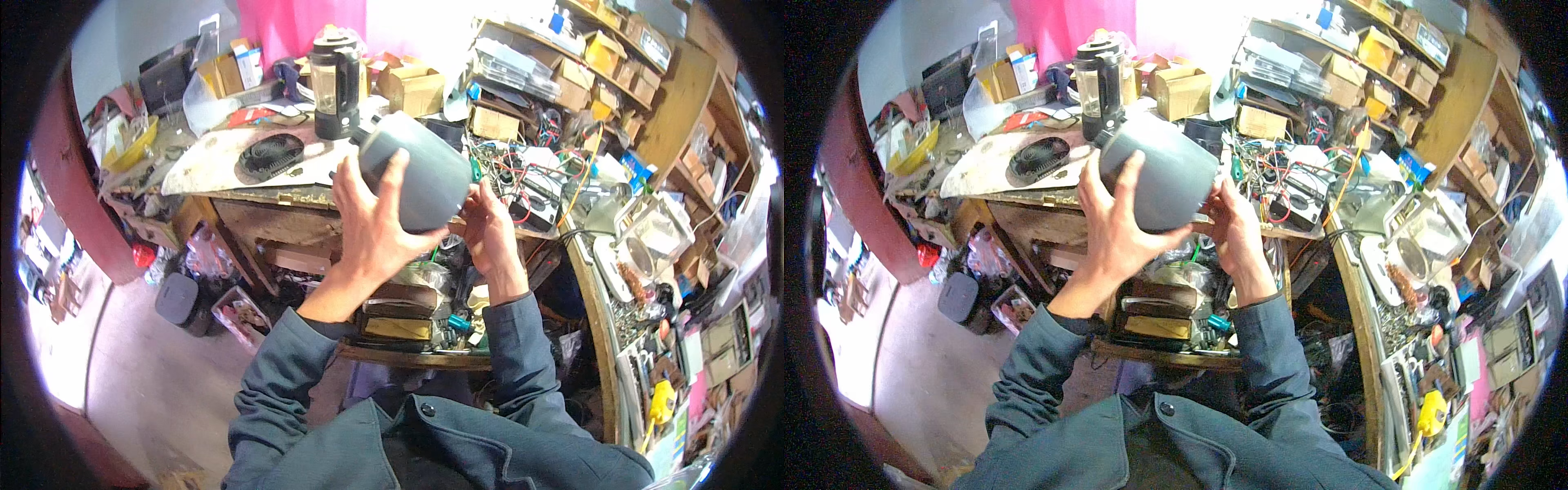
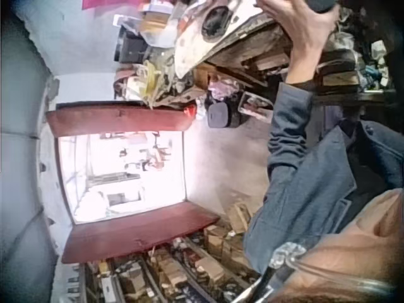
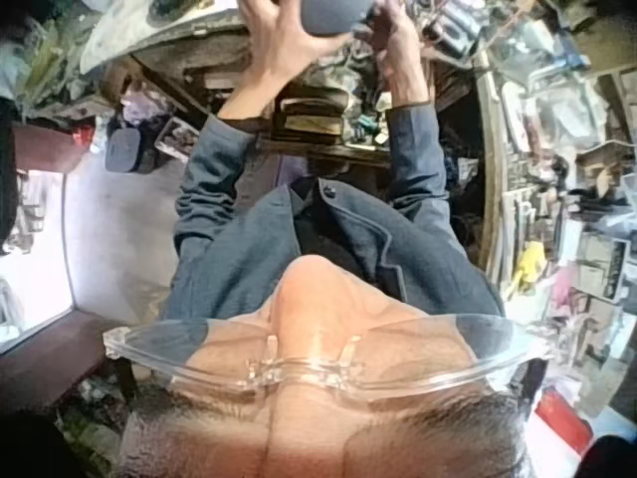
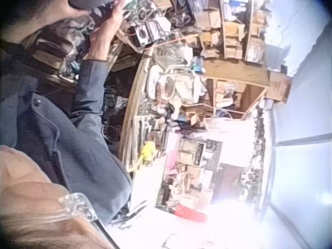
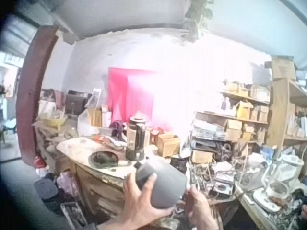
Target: The person uses a screwdriver to remove screws from a small appliance, then disassembles the housing to access internal components. They manipulate wires and parts inside the device, reassemble the housing, and tighten screws to secure it.
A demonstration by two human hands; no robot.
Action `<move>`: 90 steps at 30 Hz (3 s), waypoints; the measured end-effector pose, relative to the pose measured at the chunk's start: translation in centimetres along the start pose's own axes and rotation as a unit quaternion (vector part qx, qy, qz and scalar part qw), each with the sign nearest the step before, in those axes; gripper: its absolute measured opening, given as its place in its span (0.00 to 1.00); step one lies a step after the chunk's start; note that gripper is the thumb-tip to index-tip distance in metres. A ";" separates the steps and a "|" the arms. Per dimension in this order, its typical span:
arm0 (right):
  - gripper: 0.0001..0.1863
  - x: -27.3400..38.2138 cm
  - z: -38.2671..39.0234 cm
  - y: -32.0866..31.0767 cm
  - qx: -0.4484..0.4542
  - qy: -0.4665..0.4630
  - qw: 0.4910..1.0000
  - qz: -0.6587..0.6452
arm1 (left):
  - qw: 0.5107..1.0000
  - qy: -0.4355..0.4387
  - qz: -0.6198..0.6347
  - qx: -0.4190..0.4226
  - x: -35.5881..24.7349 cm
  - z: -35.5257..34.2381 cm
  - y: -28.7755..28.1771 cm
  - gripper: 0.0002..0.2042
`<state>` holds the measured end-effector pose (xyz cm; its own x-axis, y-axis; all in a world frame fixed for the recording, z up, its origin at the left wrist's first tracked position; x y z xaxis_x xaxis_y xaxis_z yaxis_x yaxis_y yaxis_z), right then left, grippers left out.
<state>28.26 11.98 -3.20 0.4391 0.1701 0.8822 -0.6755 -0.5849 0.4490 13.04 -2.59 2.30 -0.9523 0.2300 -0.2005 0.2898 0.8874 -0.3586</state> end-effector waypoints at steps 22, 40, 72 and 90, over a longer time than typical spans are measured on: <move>0.10 -7.6 1.4 -1.1 -0.035 -0.059 0.981 0.180 | 0.933 -0.175 0.279 0.143 15.5 -3.4 1.7 0.57; 0.10 -7.9 2.9 1.4 0.007 -0.227 0.774 0.591 | 0.897 -0.209 0.325 0.215 18.3 -5.5 0.9 0.43; 0.18 -4.9 -9.6 17.0 -0.089 -0.207 0.497 0.838 | 0.894 -0.116 -0.003 0.434 11.1 -11.5 2.5 0.43; 0.07 -4.8 -7.9 16.8 -0.127 -0.297 0.453 0.831 | 0.881 -0.117 0.200 0.413 12.0 -10.7 4.4 0.32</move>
<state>10.15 7.65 1.26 -0.7704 -0.6245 -0.1283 -0.3784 0.6098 -0.6964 1.84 8.35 8.09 -0.7411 0.2841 -0.6084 0.6596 0.1385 -0.7388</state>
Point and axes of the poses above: each hand's wrist, its own z-axis away from the middle knuckle, its own y-axis out of the palm, x = y × z, the point moved 5 cm from there along -z, towards the middle knuckle, and after that the axes turned 5 degrees about y, right-handed, at the moved point
